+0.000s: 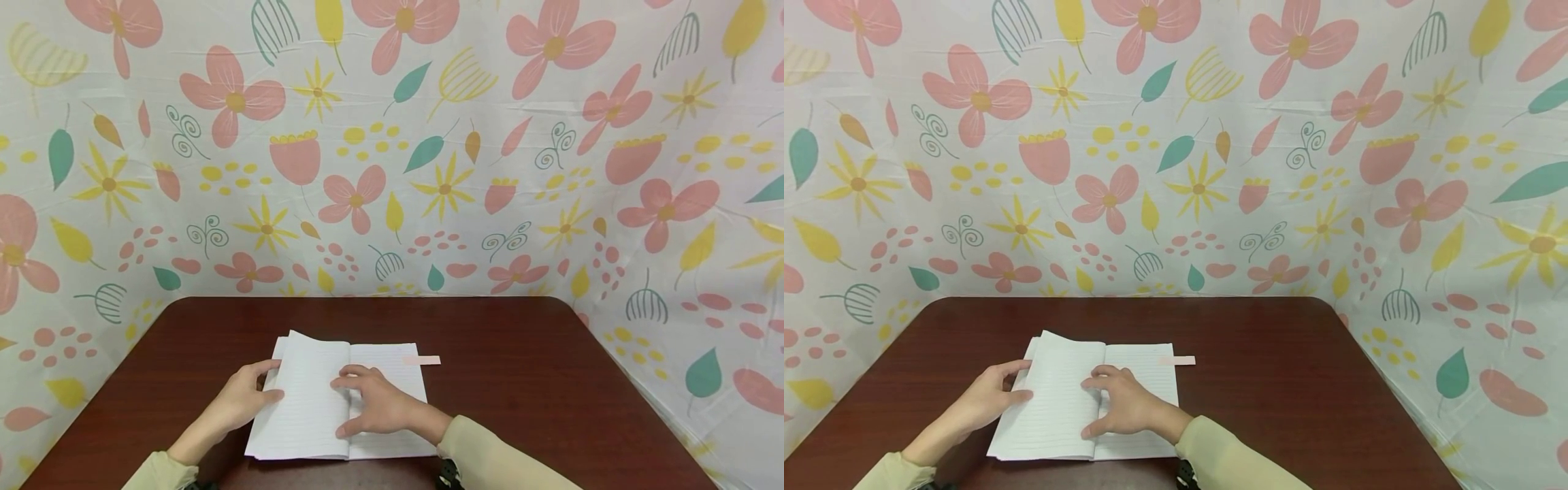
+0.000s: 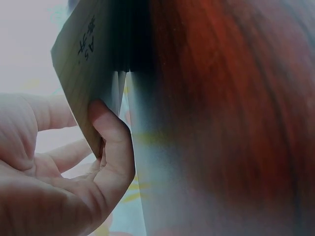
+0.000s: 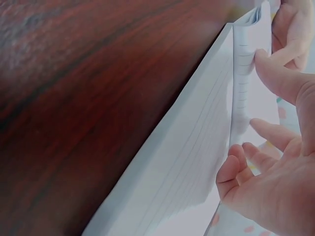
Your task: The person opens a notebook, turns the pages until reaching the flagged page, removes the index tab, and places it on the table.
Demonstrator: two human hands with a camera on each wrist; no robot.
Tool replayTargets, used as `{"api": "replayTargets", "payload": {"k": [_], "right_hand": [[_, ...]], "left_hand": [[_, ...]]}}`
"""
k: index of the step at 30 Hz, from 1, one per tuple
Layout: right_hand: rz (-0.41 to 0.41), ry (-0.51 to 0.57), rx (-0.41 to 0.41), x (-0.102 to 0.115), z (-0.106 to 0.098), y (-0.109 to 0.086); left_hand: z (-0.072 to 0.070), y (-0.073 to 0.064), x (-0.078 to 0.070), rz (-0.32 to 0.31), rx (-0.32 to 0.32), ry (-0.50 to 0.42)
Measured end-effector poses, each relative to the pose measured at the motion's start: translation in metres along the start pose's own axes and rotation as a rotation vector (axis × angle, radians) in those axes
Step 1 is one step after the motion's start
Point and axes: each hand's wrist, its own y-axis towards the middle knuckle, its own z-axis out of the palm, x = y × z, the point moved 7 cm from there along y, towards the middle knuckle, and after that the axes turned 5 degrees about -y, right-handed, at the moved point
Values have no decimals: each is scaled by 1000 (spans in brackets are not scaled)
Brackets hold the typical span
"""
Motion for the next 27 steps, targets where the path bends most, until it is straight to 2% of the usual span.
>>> {"api": "replayTargets", "payload": {"k": [4,12,27], "right_hand": [[17,-18,8,0,2,1],[2,-58,0,5,3,2],[47,-91,4,5,5,3]], "left_hand": [[1,-1,1,-7,2,-15],[0,-2,-1,-3,2,-19],[1,-2,-1,-5,0,-33]]}}
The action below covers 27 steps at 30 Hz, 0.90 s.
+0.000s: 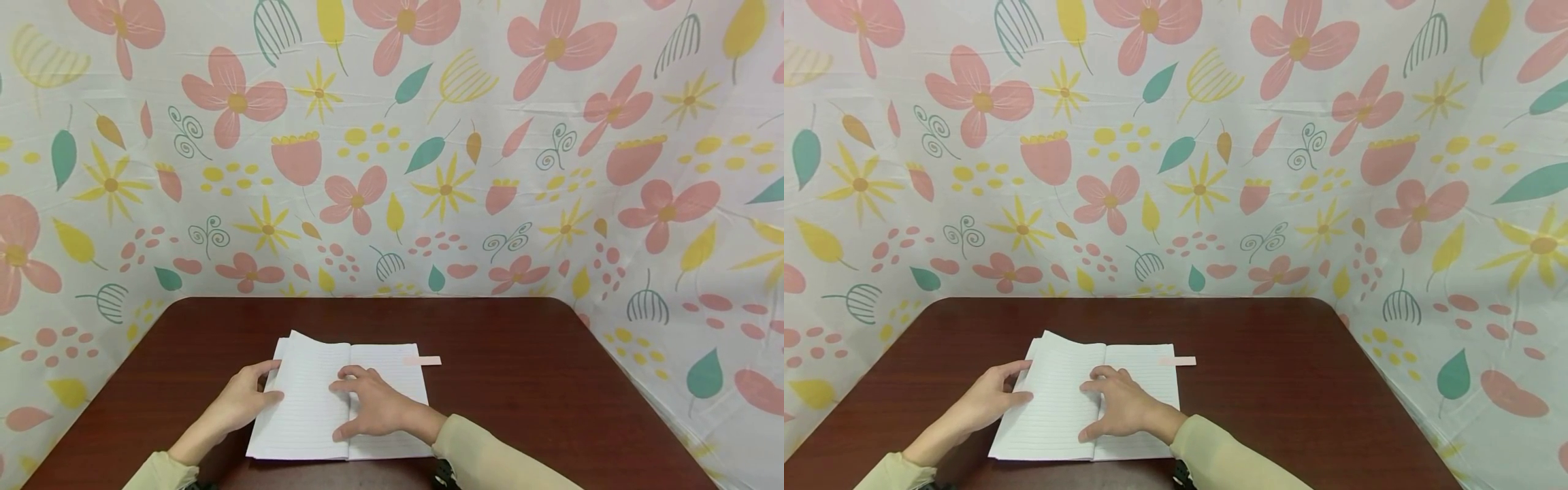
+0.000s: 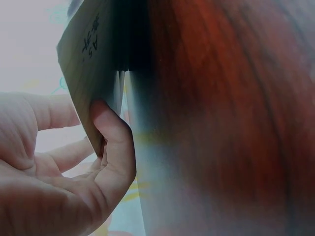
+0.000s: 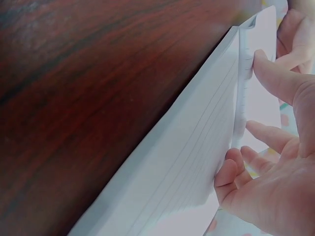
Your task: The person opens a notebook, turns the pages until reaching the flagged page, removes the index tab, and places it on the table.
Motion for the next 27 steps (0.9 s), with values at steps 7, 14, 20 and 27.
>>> {"api": "replayTargets", "payload": {"k": [7,14,20,27], "right_hand": [[0,3,6,-1,0,0],[-27,-7,-4,1,-4,-2],[-35,4,-11,-2,-7,-4],[-47,30,-21,-3,-12,-9]], "left_hand": [[0,0,-2,18,-5,14],[0,1,-2,26,1,30],[1,2,-2,51,-11,44],[3,1,-1,78,-31,133]]}}
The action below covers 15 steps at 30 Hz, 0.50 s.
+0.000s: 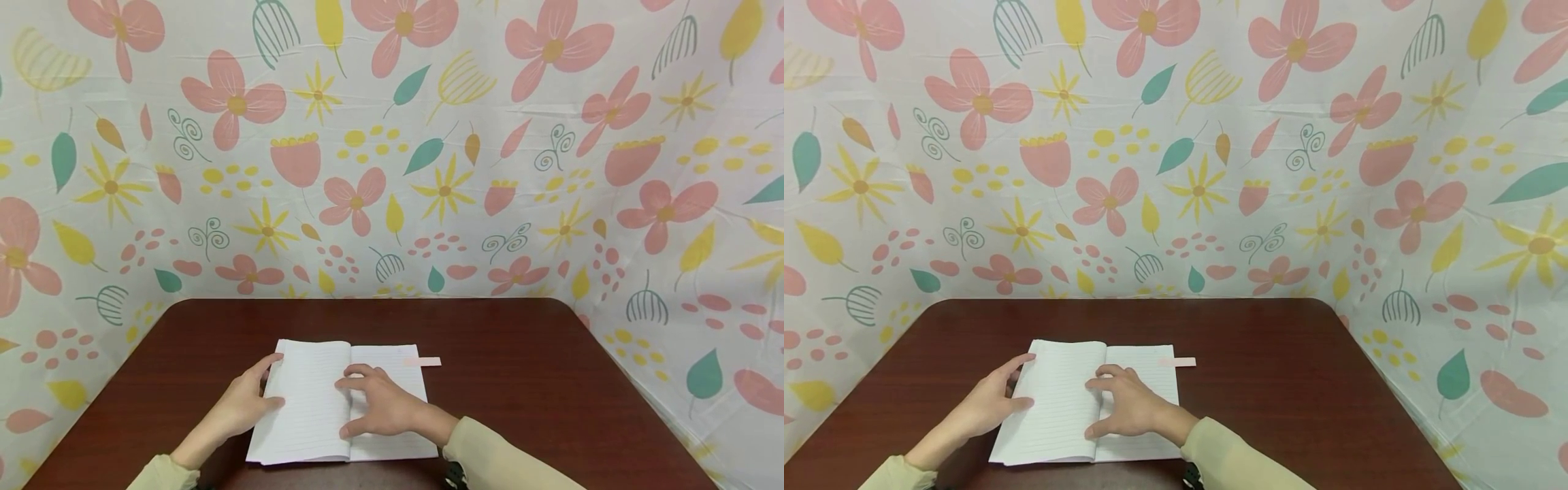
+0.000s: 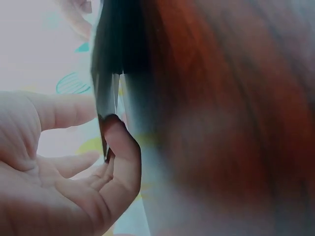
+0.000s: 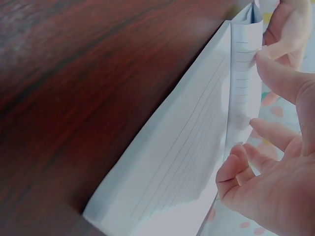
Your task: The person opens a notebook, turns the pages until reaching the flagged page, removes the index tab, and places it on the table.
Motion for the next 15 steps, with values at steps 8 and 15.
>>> {"api": "replayTargets", "payload": {"k": [8,15], "right_hand": [[9,8,-48,-9,-11,-12],[31,76,-111,-33,-31,-26]], "left_hand": [[7,-1,-6,87,8,201],[14,-2,-17,141,24,315]]}}
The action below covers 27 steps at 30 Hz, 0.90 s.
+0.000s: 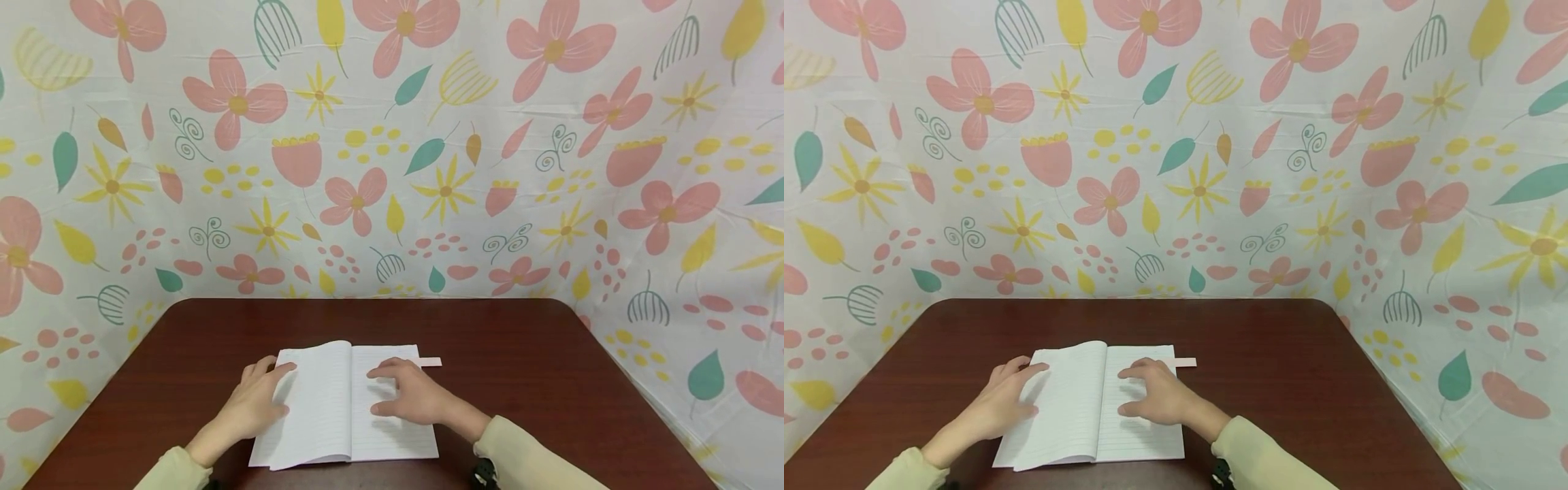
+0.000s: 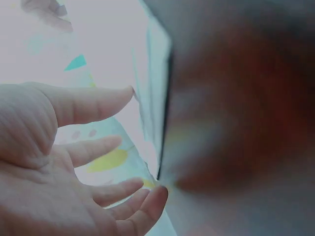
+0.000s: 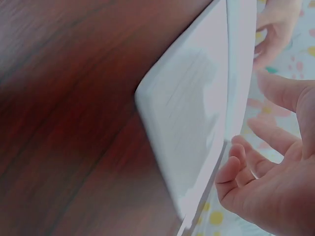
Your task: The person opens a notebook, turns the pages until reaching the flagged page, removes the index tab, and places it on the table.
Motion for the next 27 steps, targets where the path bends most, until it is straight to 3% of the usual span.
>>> {"api": "replayTargets", "payload": {"k": [6,12,17,21,27], "right_hand": [[26,0,-61,-24,-21,-10],[-7,-31,-147,-45,-44,-18],[31,-75,-199,-66,-56,-20],[105,-170,-231,-80,-60,-18],[136,-188,-227,-90,-60,-14]], "left_hand": [[1,7,-22,82,14,35],[5,16,-62,261,2,-27],[18,18,-96,388,17,-29],[33,20,-108,395,41,33],[51,24,-110,332,66,132]]}}
